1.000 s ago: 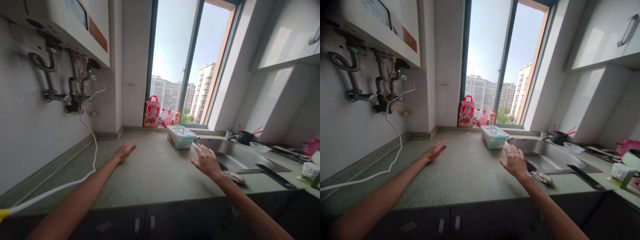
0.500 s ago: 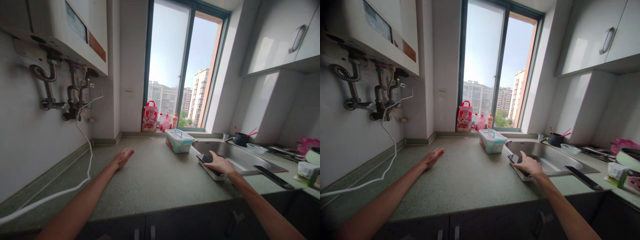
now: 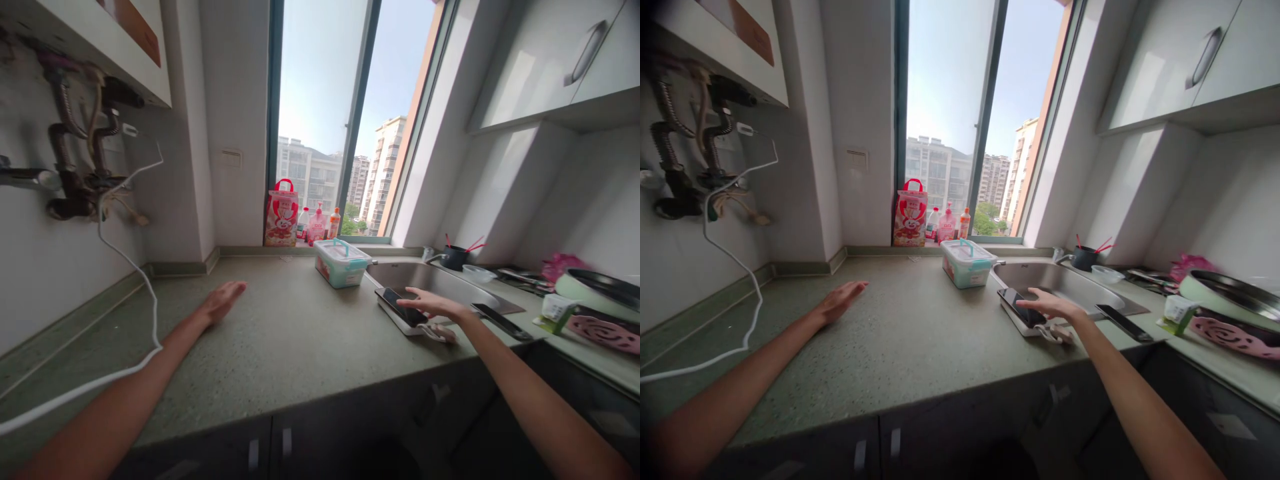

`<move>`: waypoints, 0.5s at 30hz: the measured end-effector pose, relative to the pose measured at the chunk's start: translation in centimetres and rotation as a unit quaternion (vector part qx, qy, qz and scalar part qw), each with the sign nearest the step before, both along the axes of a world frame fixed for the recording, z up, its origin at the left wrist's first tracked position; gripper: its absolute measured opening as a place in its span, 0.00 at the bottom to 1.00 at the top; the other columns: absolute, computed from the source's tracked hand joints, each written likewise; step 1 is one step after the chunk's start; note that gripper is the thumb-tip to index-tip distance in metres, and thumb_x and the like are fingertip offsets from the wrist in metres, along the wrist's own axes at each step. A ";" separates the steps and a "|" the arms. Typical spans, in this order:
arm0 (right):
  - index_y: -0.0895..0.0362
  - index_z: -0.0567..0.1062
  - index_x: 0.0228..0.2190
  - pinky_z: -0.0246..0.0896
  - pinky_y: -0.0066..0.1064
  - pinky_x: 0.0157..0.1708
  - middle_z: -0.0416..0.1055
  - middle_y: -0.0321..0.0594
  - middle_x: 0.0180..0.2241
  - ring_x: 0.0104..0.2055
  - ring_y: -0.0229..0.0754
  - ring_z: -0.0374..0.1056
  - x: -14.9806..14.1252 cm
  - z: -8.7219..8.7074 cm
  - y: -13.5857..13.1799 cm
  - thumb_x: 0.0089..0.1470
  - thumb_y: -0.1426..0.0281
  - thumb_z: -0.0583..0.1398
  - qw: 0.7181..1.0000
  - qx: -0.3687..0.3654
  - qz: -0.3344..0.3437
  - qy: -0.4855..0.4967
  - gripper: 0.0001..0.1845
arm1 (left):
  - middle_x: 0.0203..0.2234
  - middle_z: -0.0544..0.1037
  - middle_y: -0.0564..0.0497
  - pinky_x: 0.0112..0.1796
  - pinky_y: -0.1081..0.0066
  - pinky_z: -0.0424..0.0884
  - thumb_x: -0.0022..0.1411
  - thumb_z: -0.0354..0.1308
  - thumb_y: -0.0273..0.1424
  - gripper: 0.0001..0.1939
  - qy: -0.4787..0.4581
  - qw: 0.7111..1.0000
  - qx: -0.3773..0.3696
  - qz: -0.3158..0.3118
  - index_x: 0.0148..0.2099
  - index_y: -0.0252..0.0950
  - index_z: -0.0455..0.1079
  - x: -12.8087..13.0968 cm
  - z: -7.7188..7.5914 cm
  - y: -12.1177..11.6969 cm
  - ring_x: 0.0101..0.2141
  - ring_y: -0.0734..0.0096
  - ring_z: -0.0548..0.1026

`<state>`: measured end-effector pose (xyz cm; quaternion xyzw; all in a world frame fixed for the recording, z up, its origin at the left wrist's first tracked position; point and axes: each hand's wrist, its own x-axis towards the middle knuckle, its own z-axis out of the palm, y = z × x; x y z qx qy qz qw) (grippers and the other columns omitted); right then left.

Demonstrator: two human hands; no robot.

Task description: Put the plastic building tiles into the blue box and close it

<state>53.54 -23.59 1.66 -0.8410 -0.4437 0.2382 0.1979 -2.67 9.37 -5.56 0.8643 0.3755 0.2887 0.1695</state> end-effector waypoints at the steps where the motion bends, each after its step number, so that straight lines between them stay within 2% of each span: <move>1: 0.55 0.57 0.70 0.72 0.37 0.44 0.66 0.55 0.64 0.59 0.58 0.69 0.5 0.3 -0.6 0.49 0.41 0.65 0.999 -0.007 0.014 0.037 0.56 | 0.57 0.77 0.41 0.63 0.53 0.62 0.67 0.35 0.63 0.44 0.001 1.000 -0.002 0.004 0.59 0.36 0.74 0.0 -0.2 0.3 0.60 0.49 0.72; 4: 0.55 0.67 0.64 0.71 0.32 0.44 0.69 0.50 0.62 0.58 0.53 0.70 1.6 0.8 -1.9 0.47 0.47 0.68 0.989 -0.026 0.061 0.135 0.48 | 0.57 0.78 0.42 0.62 0.53 0.62 0.68 0.36 0.61 0.42 0.015 1.000 -0.010 0.022 0.59 0.35 0.74 0.1 -0.5 0.9 0.59 0.49 0.72; 6: 0.55 0.70 0.61 0.71 0.30 0.44 0.71 0.49 0.59 0.58 0.51 0.70 2.0 0.8 -2.1 0.46 0.51 0.69 0.982 -0.033 0.066 0.176 0.44 | 0.57 0.77 0.42 0.62 0.54 0.62 0.69 0.36 0.60 0.41 0.030 0.999 -0.016 0.029 0.58 0.34 0.73 0.2 -0.6 1.2 0.59 0.50 0.72; 11: 0.51 0.73 0.58 0.71 0.32 0.44 0.74 0.45 0.55 0.56 0.50 0.71 2.5 0.6 -1.5 0.47 0.55 0.68 0.980 -0.051 0.067 0.180 0.37 | 0.62 0.73 0.39 0.64 0.54 0.57 0.69 0.33 0.59 0.44 0.057 0.997 -0.044 0.033 0.63 0.30 0.70 0.2 -0.4 1.4 0.62 0.50 0.68; 15: 0.51 0.76 0.51 0.70 0.32 0.41 0.76 0.43 0.49 0.49 0.48 0.72 2.7 0.7 -0.7 0.49 0.51 0.67 0.973 -0.072 0.098 0.195 0.31 | 0.62 0.72 0.40 0.64 0.57 0.57 0.69 0.32 0.60 0.45 0.088 0.994 -0.062 0.029 0.63 0.33 0.71 0.1 -0.1 1.2 0.62 0.50 0.68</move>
